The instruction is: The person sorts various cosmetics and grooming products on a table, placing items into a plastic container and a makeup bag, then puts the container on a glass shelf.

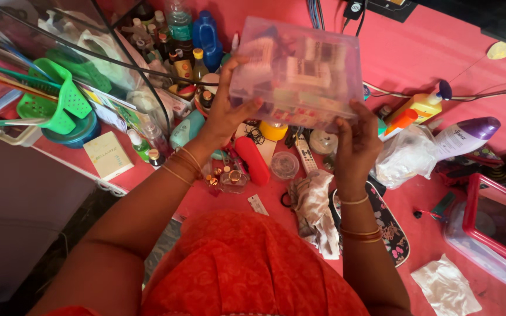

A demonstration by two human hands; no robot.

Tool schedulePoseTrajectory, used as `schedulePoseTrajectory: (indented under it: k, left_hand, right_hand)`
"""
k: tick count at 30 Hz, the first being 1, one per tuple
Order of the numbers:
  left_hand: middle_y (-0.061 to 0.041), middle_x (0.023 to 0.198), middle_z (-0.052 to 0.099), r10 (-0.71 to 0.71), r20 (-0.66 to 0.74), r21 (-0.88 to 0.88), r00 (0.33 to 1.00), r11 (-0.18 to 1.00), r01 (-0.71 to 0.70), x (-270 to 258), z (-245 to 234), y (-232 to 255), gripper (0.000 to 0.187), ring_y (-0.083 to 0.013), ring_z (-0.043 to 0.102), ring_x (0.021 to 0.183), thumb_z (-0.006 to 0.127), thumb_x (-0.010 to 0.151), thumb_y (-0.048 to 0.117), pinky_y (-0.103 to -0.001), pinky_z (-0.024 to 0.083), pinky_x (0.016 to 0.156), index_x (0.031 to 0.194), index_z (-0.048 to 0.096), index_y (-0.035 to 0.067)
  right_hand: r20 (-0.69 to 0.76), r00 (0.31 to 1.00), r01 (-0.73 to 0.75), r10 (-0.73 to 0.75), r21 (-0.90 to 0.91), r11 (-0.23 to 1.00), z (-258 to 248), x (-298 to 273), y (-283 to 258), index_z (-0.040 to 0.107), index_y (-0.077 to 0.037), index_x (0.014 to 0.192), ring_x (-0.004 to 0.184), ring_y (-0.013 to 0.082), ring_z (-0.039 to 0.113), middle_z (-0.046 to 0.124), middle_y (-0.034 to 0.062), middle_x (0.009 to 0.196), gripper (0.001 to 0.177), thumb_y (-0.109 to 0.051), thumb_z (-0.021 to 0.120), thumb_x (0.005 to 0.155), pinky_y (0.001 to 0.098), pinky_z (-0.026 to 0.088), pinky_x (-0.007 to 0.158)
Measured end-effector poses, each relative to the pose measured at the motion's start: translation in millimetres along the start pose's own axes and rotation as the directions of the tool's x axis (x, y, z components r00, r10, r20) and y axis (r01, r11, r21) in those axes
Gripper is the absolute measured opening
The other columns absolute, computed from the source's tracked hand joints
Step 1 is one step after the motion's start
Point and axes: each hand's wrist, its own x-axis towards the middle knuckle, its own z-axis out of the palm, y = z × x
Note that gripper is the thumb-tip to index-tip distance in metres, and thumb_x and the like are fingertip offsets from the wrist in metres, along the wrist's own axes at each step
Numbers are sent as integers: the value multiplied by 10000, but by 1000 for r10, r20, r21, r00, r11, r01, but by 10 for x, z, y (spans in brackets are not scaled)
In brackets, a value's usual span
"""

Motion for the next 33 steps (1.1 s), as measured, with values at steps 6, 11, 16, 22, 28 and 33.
schedulePoseTrajectory:
  k: [6,11,16,22,28,33]
  left_hand:
    - [-18,1524,398,-227,-61,-267,972,942,203,-475,-73,-118,714,-177,437,1383,753,967,152,-329,438,1125,1552,345,193]
    - [-50,1494,393,-145,54,67,988,988,141,-836,-222,-273,712,-167,435,1381,781,934,21,-301,451,1116,1485,356,171]
    - [-51,1389,423,-167,47,103,985,981,161,-1034,-249,-461,683,-168,483,1320,800,905,-40,-304,522,1048,1416,396,166]
    - [-52,1357,493,-255,84,-68,963,963,260,-1103,-237,-363,662,-151,553,1271,770,886,-65,-282,542,1030,1408,426,152]
    - [-26,1401,471,-136,34,-86,990,987,138,-974,-191,-191,689,-143,481,1339,810,866,-33,-297,446,1121,1415,431,137]
    - [-17,1343,471,-70,90,-4,993,997,71,-852,-239,-35,586,-146,456,1356,806,926,206,-315,376,1201,1410,480,149]
  right_hand:
    - [49,982,-177,182,-95,980,-67,-418,101,598,6,1336,770,79,567,628,63,969,318,-18,694,1034,221,453,662]
    - [122,980,-163,156,50,985,-35,-778,298,519,17,1329,1038,113,678,626,93,1305,342,5,642,1010,243,587,875]
    - [131,979,-164,159,34,986,-76,-1074,440,516,6,1339,1116,165,631,513,120,1472,355,32,622,1002,277,554,902]
    - [195,976,-142,103,203,969,-137,-1138,484,500,-35,1355,1293,232,584,432,92,1528,361,-14,637,1022,362,546,1031]
    - [261,865,-495,429,584,643,-188,-748,153,415,-187,1455,1256,282,592,526,94,1418,477,-364,535,1028,484,539,1000]
    - [464,658,-721,593,615,318,-117,-299,-18,472,-45,1485,1253,311,620,604,130,1421,601,-347,620,987,475,528,1034]
